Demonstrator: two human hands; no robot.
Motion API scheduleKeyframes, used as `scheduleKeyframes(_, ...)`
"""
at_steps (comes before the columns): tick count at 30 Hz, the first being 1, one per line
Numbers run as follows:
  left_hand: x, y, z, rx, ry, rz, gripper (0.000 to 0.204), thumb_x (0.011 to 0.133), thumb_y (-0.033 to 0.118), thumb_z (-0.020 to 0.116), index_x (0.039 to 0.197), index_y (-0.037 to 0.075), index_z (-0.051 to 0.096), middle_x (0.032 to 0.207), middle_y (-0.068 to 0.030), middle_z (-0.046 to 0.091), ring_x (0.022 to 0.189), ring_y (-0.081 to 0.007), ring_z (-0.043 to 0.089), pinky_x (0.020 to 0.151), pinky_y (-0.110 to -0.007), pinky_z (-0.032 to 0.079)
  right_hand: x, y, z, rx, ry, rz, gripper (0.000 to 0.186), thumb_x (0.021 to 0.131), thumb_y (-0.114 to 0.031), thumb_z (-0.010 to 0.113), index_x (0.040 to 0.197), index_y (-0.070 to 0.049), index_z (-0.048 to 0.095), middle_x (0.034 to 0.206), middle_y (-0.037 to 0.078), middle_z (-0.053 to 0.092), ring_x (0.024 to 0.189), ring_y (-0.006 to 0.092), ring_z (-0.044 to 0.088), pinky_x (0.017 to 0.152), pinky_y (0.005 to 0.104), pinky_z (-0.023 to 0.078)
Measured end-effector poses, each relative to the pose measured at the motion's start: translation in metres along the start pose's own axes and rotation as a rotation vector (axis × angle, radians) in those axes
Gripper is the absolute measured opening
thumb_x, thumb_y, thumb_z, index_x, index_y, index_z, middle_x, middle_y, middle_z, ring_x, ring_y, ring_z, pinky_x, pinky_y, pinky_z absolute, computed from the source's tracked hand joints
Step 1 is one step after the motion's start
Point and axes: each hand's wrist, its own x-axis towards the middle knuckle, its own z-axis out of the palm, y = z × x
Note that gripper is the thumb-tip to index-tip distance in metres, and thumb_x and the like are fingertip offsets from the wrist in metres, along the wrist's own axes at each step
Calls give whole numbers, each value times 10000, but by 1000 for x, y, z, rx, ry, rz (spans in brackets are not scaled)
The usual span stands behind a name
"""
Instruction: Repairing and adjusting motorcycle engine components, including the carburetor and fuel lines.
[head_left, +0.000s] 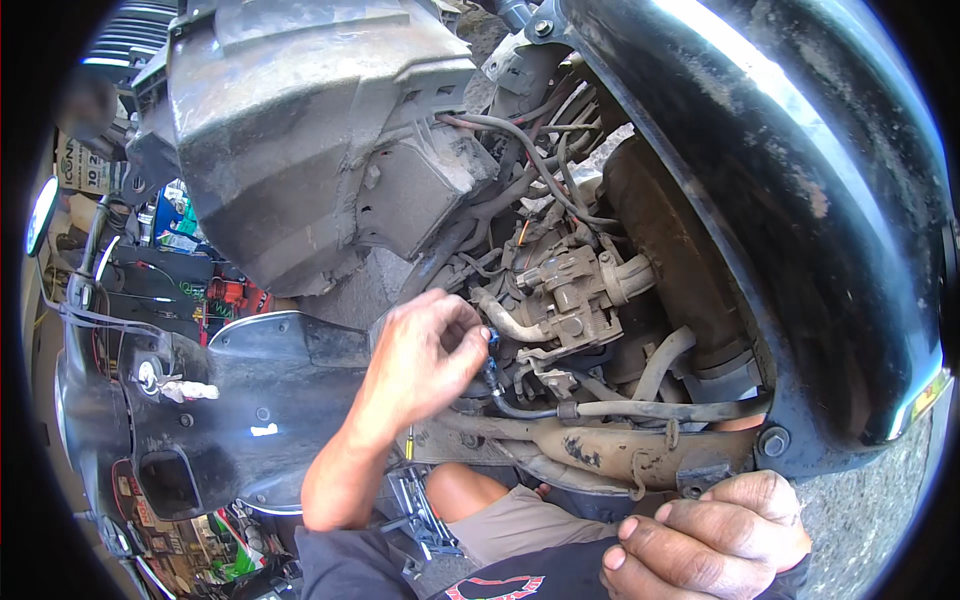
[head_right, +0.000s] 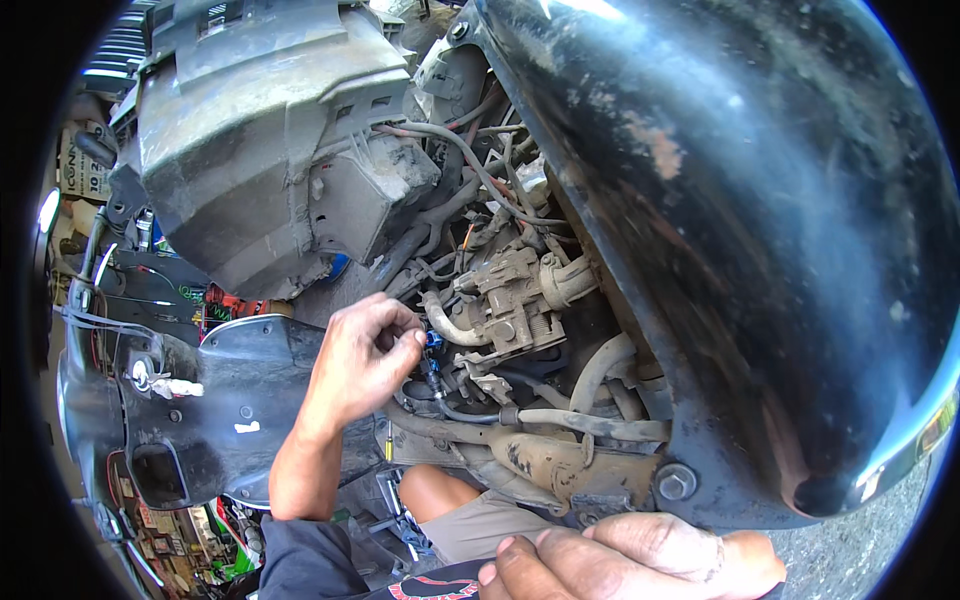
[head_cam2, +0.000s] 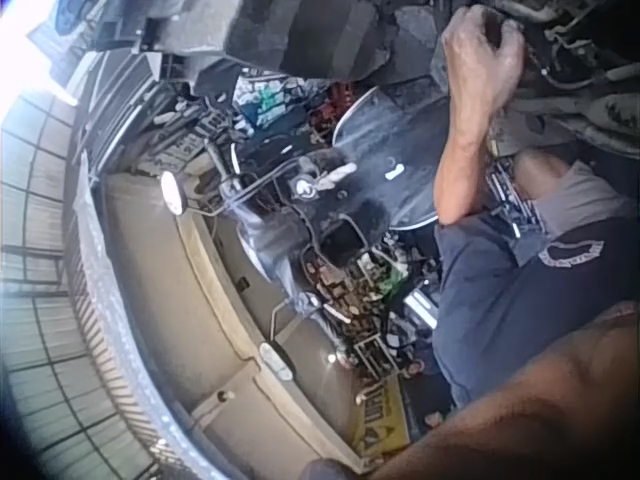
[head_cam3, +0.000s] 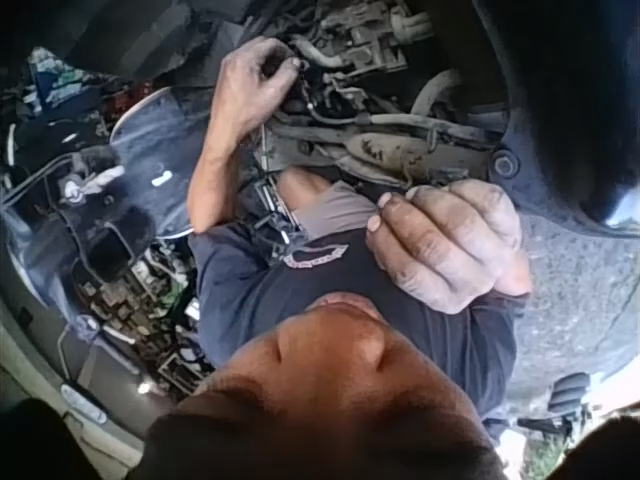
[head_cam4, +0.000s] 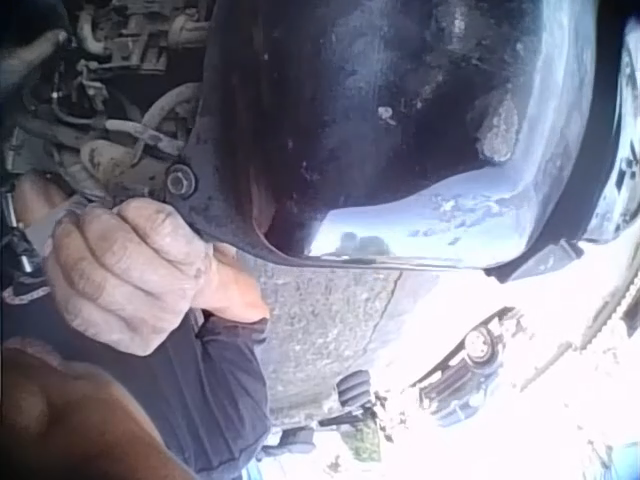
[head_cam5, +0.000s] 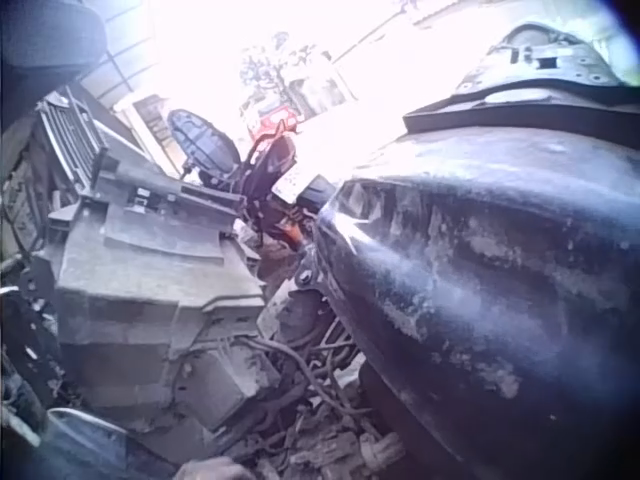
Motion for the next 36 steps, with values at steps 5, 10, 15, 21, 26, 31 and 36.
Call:
scheduleKeyframes(5, 28, 7, -14, 32, -300, -228, 229, 821, 180, 685, 834, -47, 714, 688, -128, 674, 655, -168, 621, 638, -375, 512, -1, -1, -5, 16, -29, 19, 145, 797, -80, 744, 941, -71, 752, 883, 49, 742, 737, 172, 682, 660, 298, 496)
scheduleKeyframes(10, 42, 15, -25, 101, -452, -323, 265, 802, 219, 703, 838, -42, 735, 699, -125, 675, 667, -178, 623, 650, -383, 517, -3, -2, -8, 32, -36, 20, 183, 785, -88, 742, 967, -75, 751, 921, 57, 746, 778, 177, 692, 679, 299, 502)
scheduleKeyframes(15, 46, 13, -27, 95, -509, -365, 278, 802, 230, 710, 856, -40, 746, 723, -133, 683, 696, -187, 634, 669, -383, 520, -7, -1, -10, 51, -61, -1, 180, 788, -96, 735, 966, -75, 748, 936, 57, 747, 791, 180, 697, 700, 303, 507)
scheduleKeyframes(21, 46, 13, -22, 124, -521, -314, 227, 795, 188, 703, 844, -30, 741, 698, -121, 668, 676, -174, 610, 652, -388, 507, -9, -3, -8, 49, -36, 14, 176, 788, -97, 731, 962, -73, 744, 933, 54, 747, 784, 179, 697, 697, 298, 502)
scheduleKeyframes(26, 44, 16, -20, 102, -513, -338, 216, 790, 181, 708, 834, -29, 735, 690, -115, 665, 658, -168, 603, 638, -383, 502, -14, 0, -3, 30, 1, -30, 189, 777, -102, 733, 962, -69, 745, 925, 53, 746, 781, 179, 697, 696, 298, 501)
scheduleKeyframes(31, 46, 15, -24, 103, -517, -332, 230, 801, 193, 714, 840, -32, 736, 702, -113, 677, 678, -164, 627, 651, -372, 517, -17, 1, 5, 10, 56, -37, 201, 772, -106, 729, 968, -67, 748, 927, 55, 746, 781, 181, 696, 702, 299, 502)
scheduleKeyframes(36, 46, 15, -22, 103, -520, -331, 222, 801, 194, 718, 826, -26, 726, 708, -104, 671, 681, -162, 619, 644, -373, 510, -22, -2, 0, 16, 29, -3, 187, 770, -99, 723, 952, -69, 752, 927, 58, 748, 779, 180, 696, 699, 296, 501)
